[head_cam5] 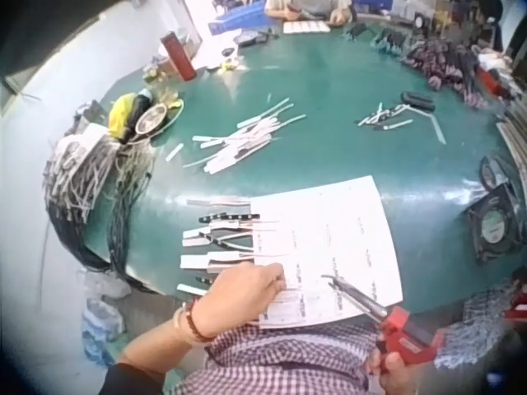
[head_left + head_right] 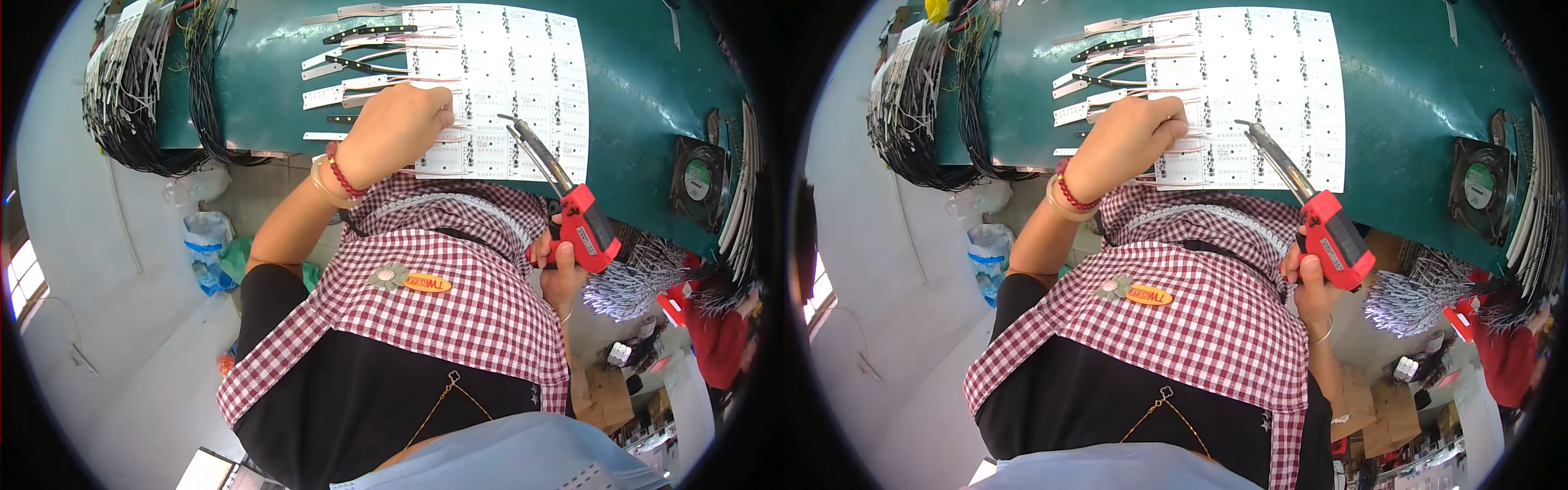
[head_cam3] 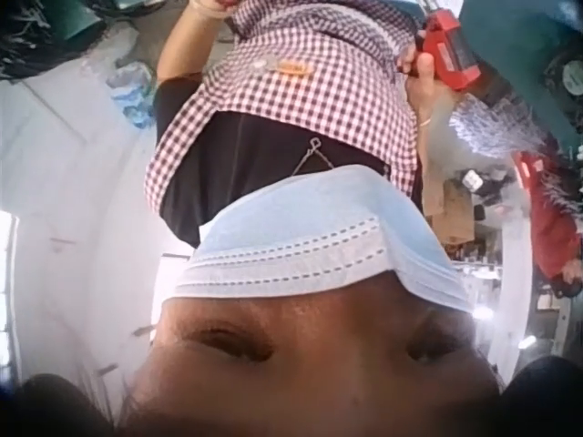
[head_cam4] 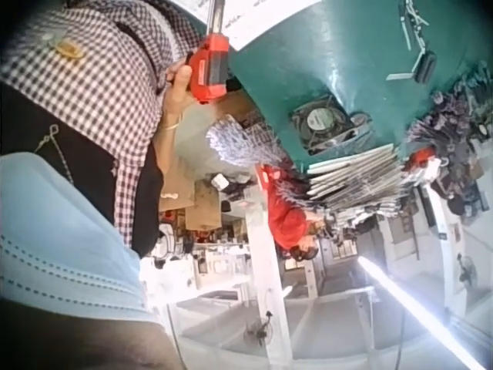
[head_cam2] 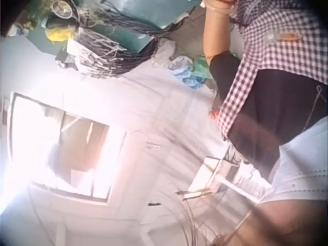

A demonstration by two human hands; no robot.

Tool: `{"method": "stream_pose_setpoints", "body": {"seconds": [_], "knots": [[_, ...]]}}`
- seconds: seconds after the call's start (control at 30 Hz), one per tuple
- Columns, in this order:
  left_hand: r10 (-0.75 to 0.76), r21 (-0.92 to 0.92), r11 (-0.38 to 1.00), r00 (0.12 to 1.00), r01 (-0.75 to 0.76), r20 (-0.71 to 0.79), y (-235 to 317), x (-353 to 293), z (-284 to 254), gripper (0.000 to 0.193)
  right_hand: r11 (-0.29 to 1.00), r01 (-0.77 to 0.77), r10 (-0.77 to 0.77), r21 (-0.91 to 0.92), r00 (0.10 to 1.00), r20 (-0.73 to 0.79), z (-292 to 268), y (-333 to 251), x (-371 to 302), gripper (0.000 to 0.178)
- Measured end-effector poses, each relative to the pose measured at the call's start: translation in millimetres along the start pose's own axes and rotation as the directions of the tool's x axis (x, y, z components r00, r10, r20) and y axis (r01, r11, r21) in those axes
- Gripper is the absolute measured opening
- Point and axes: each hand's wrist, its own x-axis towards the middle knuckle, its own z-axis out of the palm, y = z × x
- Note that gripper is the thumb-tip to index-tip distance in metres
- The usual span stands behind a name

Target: Soldering wires to LED strip components on a factory assembly line.

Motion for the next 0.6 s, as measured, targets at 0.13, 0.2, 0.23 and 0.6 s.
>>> {"method": "stream_pose_setpoints", "body": {"seconds": [0.13,0.2,0.23,0.6], "knots": [[0.005,-0.044,0.999,0.997,-0.008,-0.075,-5,4,5,0.01,0.997,-0.04,0.04,-0.07,0.999,0.005,3,8,-3,0.047],[-0.003,-0.033,0.999,0.999,0.002,-0.054,-8,8,8,0.012,0.995,-0.081,0.08,-0.055,0.997,-0.017,9,6,-1,0.048],[-0.031,0.036,0.999,0.999,0.032,-0.037,-6,9,8,0.013,0.995,-0.087,0.087,-0.038,0.996,-0.002,12,5,0,0.047],[-0.006,0.085,0.996,0.994,-0.003,0.105,-6,2,0,0.013,0.996,-0.08,0.082,-0.036,0.995,0.048,18,7,4,0.045]]}}
